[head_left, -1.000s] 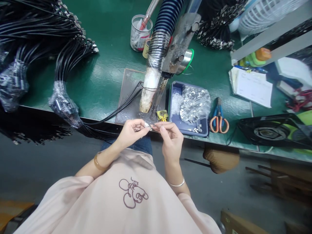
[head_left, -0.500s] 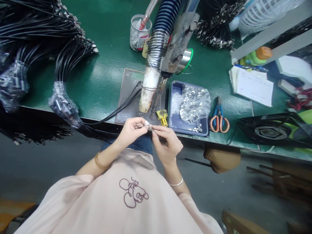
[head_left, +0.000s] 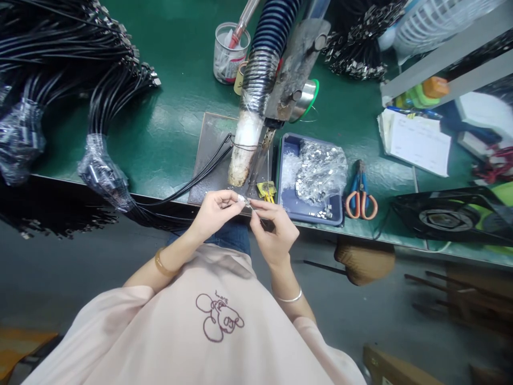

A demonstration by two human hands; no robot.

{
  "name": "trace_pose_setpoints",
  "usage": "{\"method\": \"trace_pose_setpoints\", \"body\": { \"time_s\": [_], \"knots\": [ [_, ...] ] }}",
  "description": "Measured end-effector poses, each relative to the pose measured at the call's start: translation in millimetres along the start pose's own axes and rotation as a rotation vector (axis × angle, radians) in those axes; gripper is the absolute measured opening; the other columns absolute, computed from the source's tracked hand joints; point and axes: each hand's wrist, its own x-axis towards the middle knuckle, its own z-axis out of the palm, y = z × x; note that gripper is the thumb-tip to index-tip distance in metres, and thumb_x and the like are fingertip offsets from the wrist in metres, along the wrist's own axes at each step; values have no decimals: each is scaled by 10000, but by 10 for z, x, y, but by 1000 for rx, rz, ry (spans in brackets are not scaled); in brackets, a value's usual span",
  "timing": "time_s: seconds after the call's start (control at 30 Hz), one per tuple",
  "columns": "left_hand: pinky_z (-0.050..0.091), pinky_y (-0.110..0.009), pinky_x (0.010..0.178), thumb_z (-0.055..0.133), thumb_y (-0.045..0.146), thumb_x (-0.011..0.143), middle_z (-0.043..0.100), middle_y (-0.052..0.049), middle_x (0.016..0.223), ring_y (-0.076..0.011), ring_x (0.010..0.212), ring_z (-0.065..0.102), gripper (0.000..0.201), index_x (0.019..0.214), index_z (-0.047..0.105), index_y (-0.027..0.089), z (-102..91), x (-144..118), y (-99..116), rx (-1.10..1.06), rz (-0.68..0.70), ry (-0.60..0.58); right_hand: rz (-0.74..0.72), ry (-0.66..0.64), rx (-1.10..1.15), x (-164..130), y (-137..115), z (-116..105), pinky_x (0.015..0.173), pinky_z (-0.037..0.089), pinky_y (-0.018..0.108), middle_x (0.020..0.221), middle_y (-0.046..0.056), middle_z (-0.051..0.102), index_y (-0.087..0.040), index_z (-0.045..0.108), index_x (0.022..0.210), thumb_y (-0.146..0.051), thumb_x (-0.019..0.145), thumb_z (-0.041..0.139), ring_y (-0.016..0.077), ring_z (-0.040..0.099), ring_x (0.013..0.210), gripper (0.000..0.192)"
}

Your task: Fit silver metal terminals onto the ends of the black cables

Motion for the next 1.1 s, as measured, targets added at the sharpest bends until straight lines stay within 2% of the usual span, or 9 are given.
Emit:
{"method": "trace_pose_setpoints", "body": {
  "time_s": [0.2, 0.37, 1.1],
  "knots": [
    [481, -212, 572, 802, 281, 607, 609, 21, 548, -88, 538, 537, 188, 601, 678, 140, 5, 35, 8, -8, -9, 26, -128, -5, -95, 29, 44, 25, 747, 641, 289, 992, 50, 797, -244, 604, 871, -49, 867, 653, 173, 776, 868, 201],
    [479, -208, 555, 796, 262, 594, 650, 3, 580, -95, 547, 552, 169, 630, 695, 131, 16, 55, 21, 11, -10, 61, -173, 11, -156, 68, 55, 50, 735, 653, 279, 983, 54, 796, -250, 586, 870, -49, 884, 639, 168, 778, 861, 208],
    [492, -204, 547, 765, 245, 588, 645, 10, 566, -91, 535, 546, 142, 614, 687, 130, 26, 70, 60, 57, -7, 112, -167, -9, -142, 114, 39, 46, 735, 658, 294, 987, 55, 788, -254, 589, 857, -70, 874, 644, 176, 773, 854, 193]
  ]
}}
